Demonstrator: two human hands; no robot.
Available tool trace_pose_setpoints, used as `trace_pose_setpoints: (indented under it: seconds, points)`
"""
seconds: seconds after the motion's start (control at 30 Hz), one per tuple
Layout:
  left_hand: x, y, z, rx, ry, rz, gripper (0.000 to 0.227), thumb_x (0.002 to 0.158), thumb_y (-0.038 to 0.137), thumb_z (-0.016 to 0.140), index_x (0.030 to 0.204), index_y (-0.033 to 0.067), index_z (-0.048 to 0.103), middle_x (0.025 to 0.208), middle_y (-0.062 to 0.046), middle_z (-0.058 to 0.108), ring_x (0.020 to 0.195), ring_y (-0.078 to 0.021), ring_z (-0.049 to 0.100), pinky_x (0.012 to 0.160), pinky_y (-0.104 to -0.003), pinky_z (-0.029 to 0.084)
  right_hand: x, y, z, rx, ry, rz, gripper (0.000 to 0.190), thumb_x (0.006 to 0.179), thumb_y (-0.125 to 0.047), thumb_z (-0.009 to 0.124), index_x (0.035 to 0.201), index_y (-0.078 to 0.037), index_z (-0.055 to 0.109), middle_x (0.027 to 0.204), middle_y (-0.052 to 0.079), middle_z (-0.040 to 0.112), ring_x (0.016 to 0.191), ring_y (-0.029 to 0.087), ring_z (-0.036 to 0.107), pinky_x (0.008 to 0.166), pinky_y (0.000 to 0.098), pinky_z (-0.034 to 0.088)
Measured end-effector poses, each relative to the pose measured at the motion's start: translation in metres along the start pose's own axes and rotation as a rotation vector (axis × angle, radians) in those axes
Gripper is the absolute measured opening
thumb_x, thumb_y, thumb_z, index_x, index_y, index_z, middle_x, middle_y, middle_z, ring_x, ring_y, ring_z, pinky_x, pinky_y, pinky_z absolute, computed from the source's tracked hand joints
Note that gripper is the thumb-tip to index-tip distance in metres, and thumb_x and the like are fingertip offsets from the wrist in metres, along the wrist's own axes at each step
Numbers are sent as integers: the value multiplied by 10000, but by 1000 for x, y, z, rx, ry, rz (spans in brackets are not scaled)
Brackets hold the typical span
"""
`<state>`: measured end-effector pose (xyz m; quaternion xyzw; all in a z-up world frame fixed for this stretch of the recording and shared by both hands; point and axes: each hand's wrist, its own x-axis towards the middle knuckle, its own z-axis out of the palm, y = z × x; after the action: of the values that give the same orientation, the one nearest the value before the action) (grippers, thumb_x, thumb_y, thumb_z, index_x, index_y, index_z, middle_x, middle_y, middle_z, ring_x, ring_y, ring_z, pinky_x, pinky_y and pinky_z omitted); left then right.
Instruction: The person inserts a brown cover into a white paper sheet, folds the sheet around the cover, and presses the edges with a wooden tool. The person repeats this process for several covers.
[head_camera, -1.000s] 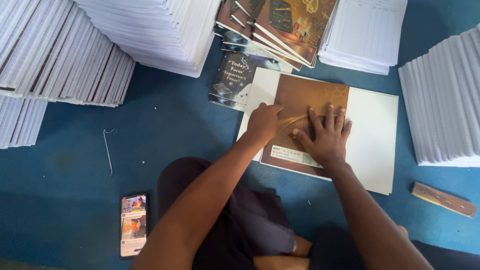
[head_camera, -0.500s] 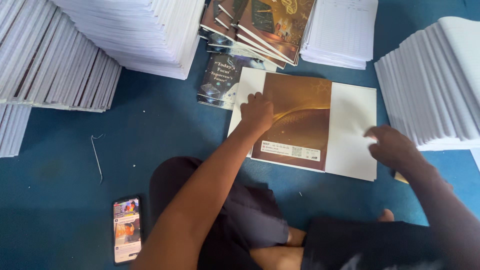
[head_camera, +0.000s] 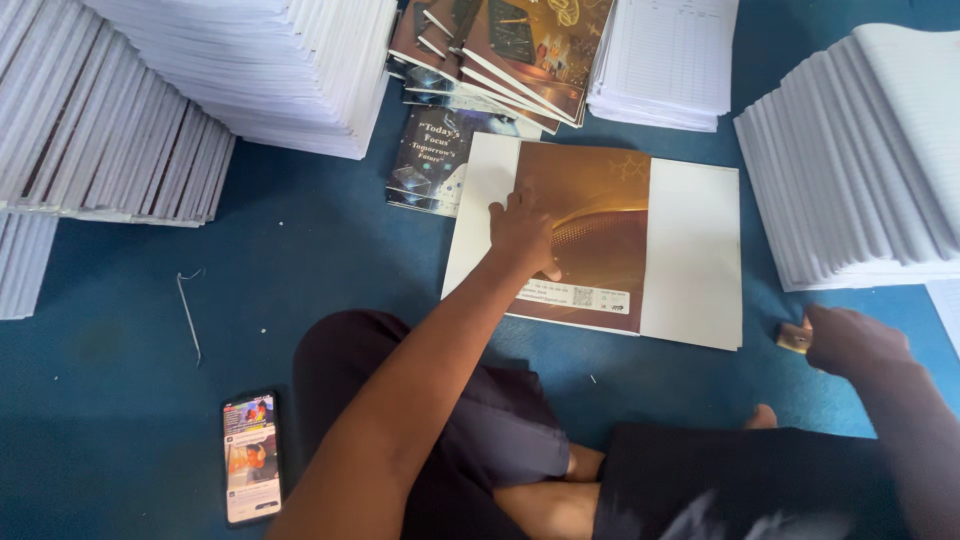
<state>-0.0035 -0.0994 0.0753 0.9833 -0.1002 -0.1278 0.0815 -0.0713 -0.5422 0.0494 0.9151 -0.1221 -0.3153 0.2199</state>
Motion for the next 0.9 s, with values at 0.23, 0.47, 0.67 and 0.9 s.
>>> trace_pose_setpoints:
  seconds: [0.23,0.47,0.67,0.9]
  points:
    - [4,0,4,-2,-18,-18,897,514,505,989,1241,64,704,1623,-191,246,1396,-324,393,1049,-526,407,38,17,30,-59,-4,26,402,959,-376,720,1330,-233,662,1198,40,758,1086,184,755,932,382,625]
    - [2,2,5,7,-7,-19,918,532,487,989,1257,15,682,1613,-205,255,1384,-340,397,1058,-566,392,16,27,14,40,3,-65,335,982,-362,690,1303,-272,654,1118,39,801,1073,224,778,916,422,633]
    - [1,8,4,-37,47,-16,1036,485,379,1013,1403,211,565,1469,-263,396,1338,-421,426,1027,-637,370,-26,-7,-24,362,62,-97,350,1036,-313,588,1378,-239,604,1115,142,738,1034,320,737,892,486,606]
    - [6,15,1,41,-28,-27,943,598,418,973,1440,293,567,1537,-339,339,1413,-502,363,1092,-693,289,-80,-90,-71,647,534,-658,481,987,-128,517,1454,-237,567,1177,177,631,1022,316,660,948,449,557]
